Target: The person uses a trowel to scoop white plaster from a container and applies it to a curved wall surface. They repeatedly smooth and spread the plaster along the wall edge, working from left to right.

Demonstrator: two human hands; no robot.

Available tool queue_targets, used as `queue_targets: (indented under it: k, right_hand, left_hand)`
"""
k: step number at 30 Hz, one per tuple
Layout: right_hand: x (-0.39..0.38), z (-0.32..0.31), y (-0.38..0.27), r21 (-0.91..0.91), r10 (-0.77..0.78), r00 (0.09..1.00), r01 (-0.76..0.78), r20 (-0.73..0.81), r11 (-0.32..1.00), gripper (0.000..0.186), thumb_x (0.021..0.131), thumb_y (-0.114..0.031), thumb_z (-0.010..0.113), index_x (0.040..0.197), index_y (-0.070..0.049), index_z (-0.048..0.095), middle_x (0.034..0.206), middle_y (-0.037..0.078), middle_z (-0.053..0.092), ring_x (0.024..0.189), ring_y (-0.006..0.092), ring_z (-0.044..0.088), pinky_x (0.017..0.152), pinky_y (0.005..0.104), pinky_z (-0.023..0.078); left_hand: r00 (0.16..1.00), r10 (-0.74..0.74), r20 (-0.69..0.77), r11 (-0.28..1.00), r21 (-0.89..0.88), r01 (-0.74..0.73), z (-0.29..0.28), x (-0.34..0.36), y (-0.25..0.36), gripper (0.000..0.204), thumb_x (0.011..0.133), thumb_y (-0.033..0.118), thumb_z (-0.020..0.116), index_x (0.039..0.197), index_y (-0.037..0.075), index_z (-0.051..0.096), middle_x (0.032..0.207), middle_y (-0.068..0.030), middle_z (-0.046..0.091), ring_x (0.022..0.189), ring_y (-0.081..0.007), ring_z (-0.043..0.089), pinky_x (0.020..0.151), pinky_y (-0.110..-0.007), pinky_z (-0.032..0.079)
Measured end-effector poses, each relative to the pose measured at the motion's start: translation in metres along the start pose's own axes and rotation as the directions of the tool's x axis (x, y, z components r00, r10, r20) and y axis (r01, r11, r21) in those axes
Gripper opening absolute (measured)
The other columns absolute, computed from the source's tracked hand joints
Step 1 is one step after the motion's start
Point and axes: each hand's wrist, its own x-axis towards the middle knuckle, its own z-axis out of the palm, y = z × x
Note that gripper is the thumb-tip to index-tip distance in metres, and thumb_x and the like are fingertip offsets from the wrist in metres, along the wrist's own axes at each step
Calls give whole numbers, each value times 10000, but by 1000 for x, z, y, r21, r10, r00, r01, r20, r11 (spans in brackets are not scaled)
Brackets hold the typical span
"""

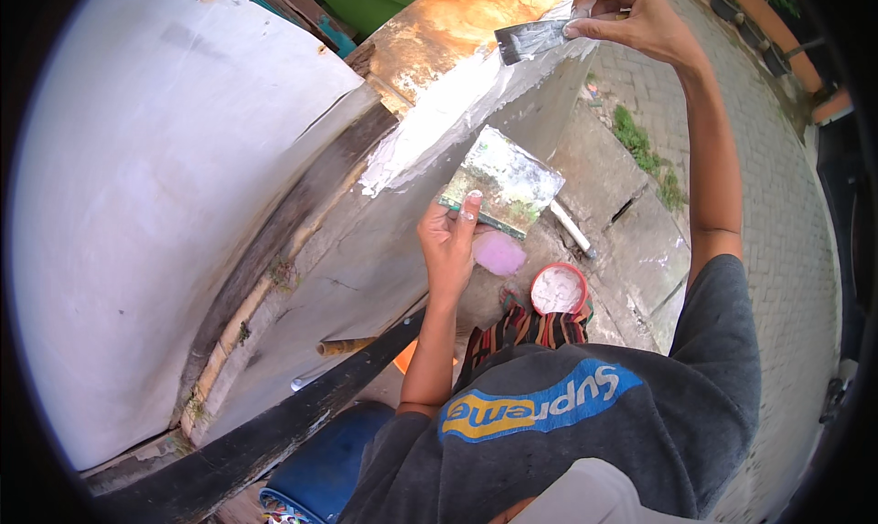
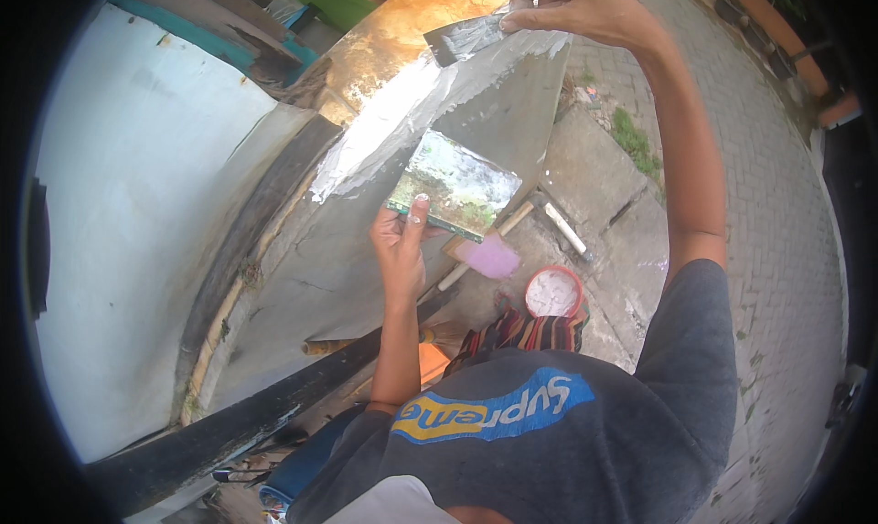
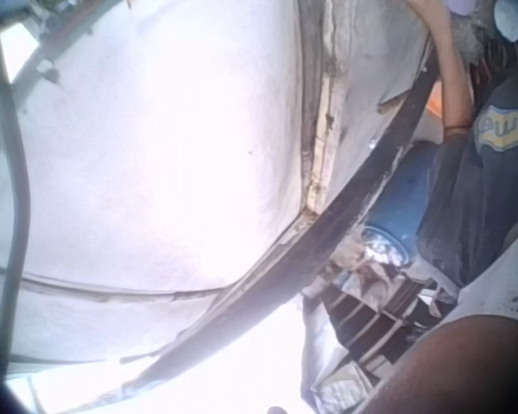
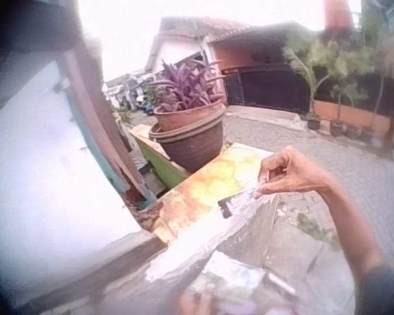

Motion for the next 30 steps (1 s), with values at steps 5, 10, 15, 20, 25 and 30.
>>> queue_targets:
  k: [5,10,15,20,25,30]
  right_hand:
    - [-10,30,-52,-374,-230,971,236,62,897,186,723,-227,766,793,-79,678,762,44,651,657,242,610,597,340,460]
    - [-16,40,-78,-536,-281,953,296,113,790,201,718,-213,771,772,-71,638,750,32,594,629,241,593,570,361,446]
    - [-18,45,-87,-611,-355,929,340,101,715,186,725,-214,751,752,-80,624,750,30,598,660,249,616,579,364,459]
    - [-7,41,-100,-641,-352,935,300,49,706,173,726,-195,735,690,-74,617,702,34,597,661,245,629,577,367,467]
    - [2,13,-106,-601,-247,969,198,2,774,220,718,-257,792,761,-78,674,680,48,614,559,189,587,527,314,432]
    - [-12,28,-94,-544,-255,967,208,-11,813,231,712,-261,788,783,-87,653,734,31,598,610,204,600,582,331,454]
  left_hand:
    - [999,-37,-8,998,42,38,-8,-4,2,202,945,132,615,1060,-33,605,899,-99,668,752,-114,643,609,-268,573]
    - [998,-61,-1,997,52,61,-9,-7,-3,210,943,137,619,1057,-39,603,892,-98,669,747,-118,646,616,-272,574]
    - [997,-75,10,996,56,75,-10,-7,-2,206,944,137,619,1050,-39,603,878,-94,668,747,-117,647,616,-267,572]
    - [999,-51,10,998,41,51,-17,-7,1,193,944,132,618,1040,-36,603,878,-94,668,746,-114,646,614,-263,571]
    - [998,-54,14,998,31,53,-25,-4,5,190,944,124,615,1049,-33,603,883,-88,667,745,-112,645,614,-263,573]
    - [998,-60,-3,998,21,60,-38,-5,2,196,943,120,614,1064,-33,602,896,-84,667,754,-115,646,619,-265,576]
